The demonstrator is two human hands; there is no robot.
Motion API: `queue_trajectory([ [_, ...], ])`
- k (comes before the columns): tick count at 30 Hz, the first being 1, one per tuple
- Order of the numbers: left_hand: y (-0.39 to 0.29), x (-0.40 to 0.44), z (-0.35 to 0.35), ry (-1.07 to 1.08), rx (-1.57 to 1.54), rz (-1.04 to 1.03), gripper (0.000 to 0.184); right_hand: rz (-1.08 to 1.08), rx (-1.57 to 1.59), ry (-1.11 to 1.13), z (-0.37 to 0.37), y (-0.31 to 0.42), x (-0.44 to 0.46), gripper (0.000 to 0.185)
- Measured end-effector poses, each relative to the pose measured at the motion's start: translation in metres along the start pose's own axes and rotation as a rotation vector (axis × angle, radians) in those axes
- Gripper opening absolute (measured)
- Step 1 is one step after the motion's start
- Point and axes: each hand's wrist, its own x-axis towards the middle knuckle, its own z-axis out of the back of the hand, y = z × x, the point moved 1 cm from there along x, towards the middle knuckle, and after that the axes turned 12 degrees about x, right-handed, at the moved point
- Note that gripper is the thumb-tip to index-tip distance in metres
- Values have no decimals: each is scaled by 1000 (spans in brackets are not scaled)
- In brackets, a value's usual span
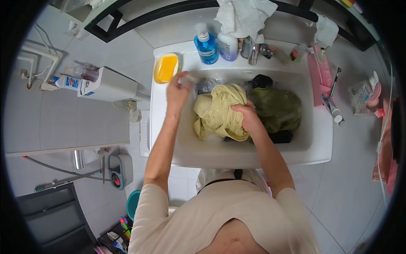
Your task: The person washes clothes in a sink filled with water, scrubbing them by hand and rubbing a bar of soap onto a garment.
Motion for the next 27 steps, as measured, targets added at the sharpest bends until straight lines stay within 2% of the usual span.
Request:
queue_trajectory([
  [2,29,32,12,-314,316,-204,36,6,72,2,-2,-10,4,48],
  [5,72,89,4,-286,650,-288,34,42,220,-21,-5,-24,10,52],
  [7,65,110,2,-217,839,-234,36,3,361,27,1,-30,14,53],
  [8,61,116,2,-180,937,-203,38,-7,386,-33,2,-33,15,52],
  [10,55,121,5,-74,889,-104,42,-37,442,-148,-3,-40,14,51],
  [11,54,125,6,-32,864,-59,44,7,427,-128,3,-49,18,49],
  [14,61,130,7,9,929,-125,51,56,551,-227,-2,-60,21,44],
  [17,57,133,9,32,868,-84,54,86,543,-253,-4,-67,22,41],
  [20,45,124,11,40,774,5,55,136,570,-240,-9,-73,19,41],
  [23,36,121,20,121,752,1,53,176,579,-159,-12,-75,12,42],
  [26,11,106,36,59,617,45,54,194,584,-123,-12,-76,12,43],
  [27,14,98,35,25,552,-42,54,190,583,-131,-12,-77,13,43],
])
